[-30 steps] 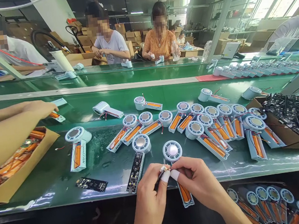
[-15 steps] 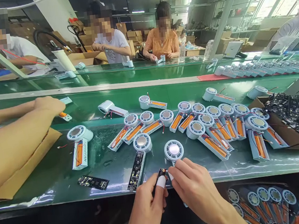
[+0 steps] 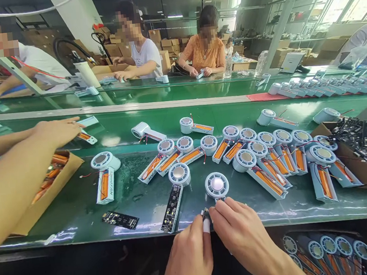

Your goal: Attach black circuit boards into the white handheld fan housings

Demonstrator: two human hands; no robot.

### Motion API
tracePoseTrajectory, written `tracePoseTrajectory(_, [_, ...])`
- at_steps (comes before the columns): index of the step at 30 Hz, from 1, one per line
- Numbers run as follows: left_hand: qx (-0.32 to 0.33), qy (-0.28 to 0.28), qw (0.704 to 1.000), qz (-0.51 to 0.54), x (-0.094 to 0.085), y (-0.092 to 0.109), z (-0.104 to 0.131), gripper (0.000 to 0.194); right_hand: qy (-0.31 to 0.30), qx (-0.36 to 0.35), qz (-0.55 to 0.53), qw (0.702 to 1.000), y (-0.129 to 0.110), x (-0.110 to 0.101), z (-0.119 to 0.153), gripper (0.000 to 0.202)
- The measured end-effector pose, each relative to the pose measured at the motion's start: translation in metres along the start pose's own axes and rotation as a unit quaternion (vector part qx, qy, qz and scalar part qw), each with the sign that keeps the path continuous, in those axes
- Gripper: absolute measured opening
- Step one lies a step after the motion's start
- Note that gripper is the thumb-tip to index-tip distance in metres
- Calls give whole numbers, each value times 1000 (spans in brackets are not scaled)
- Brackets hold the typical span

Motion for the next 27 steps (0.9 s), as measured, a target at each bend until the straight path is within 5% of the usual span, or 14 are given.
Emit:
tracePoseTrajectory(9, [35,-62,997,35,-14,-11,-5,27,-75,125,-235,961,28,5,1,18])
tracePoseTrajectory(15, [56,-99,991,74,-20,-13,-8,27,-120,150,-258,947,34,3,-3,15])
tracePoseTrajectory(22, [76,-107,986,104,-28,-8,-11,28,-129,-1,-243,961,41,-4,-7,16])
tracePoseTrajectory(27, [89,-115,984,103,-29,-5,-14,30,-144,-20,-236,961,44,-4,-8,24])
Point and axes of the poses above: each hand's wrist, its own z-axis away from the middle knuckle, its own x-axis out of the palm, y = z × x, the point moved 3 cm from there along -z, towards the middle knuckle, and after that the axes turned 9 degrees about x, right-handed, at the moved point
